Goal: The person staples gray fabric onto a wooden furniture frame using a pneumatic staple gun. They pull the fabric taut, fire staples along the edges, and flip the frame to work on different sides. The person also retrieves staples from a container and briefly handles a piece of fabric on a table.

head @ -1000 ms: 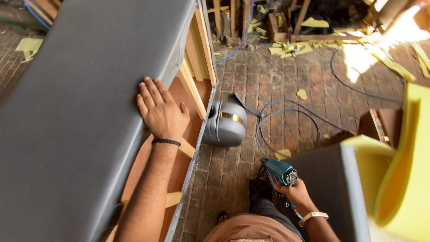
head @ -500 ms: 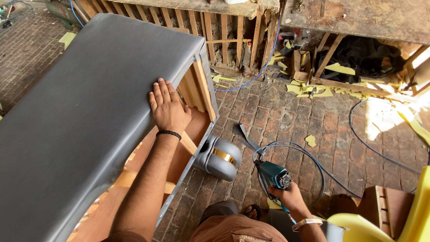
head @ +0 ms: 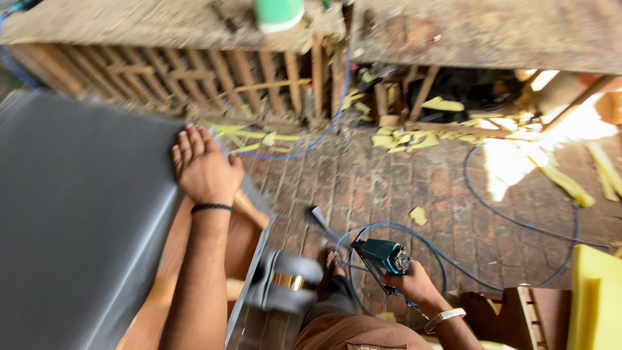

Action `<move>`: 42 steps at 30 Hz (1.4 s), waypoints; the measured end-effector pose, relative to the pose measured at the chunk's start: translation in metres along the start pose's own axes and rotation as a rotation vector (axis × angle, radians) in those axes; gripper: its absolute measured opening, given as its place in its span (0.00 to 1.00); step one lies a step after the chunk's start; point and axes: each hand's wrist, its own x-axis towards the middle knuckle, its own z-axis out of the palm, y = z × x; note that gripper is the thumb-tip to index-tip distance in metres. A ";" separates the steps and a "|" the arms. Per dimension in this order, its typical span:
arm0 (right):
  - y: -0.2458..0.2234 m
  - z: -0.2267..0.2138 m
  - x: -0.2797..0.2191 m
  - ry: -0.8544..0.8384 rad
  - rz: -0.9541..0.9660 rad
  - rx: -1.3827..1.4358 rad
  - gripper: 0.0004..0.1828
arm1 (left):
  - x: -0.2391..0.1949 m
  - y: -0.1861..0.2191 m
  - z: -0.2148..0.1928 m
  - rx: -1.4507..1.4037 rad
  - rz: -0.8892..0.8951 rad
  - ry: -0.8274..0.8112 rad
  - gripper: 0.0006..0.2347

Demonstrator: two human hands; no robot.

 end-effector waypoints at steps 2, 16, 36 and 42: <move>-0.020 -0.018 0.029 0.031 -0.024 -0.013 0.13 | 0.025 0.023 0.018 -0.052 0.000 -0.014 0.26; -0.134 -0.100 0.185 0.280 0.110 -0.005 0.16 | 0.078 0.136 0.147 -0.657 -0.048 -0.827 0.20; -0.308 -0.266 0.567 0.048 -0.250 0.040 0.31 | 0.233 0.314 0.293 -0.649 -0.212 -1.008 0.20; -0.354 -0.308 0.709 -0.067 -0.292 -0.321 0.24 | 0.271 0.368 0.309 -0.659 -0.216 -0.961 0.21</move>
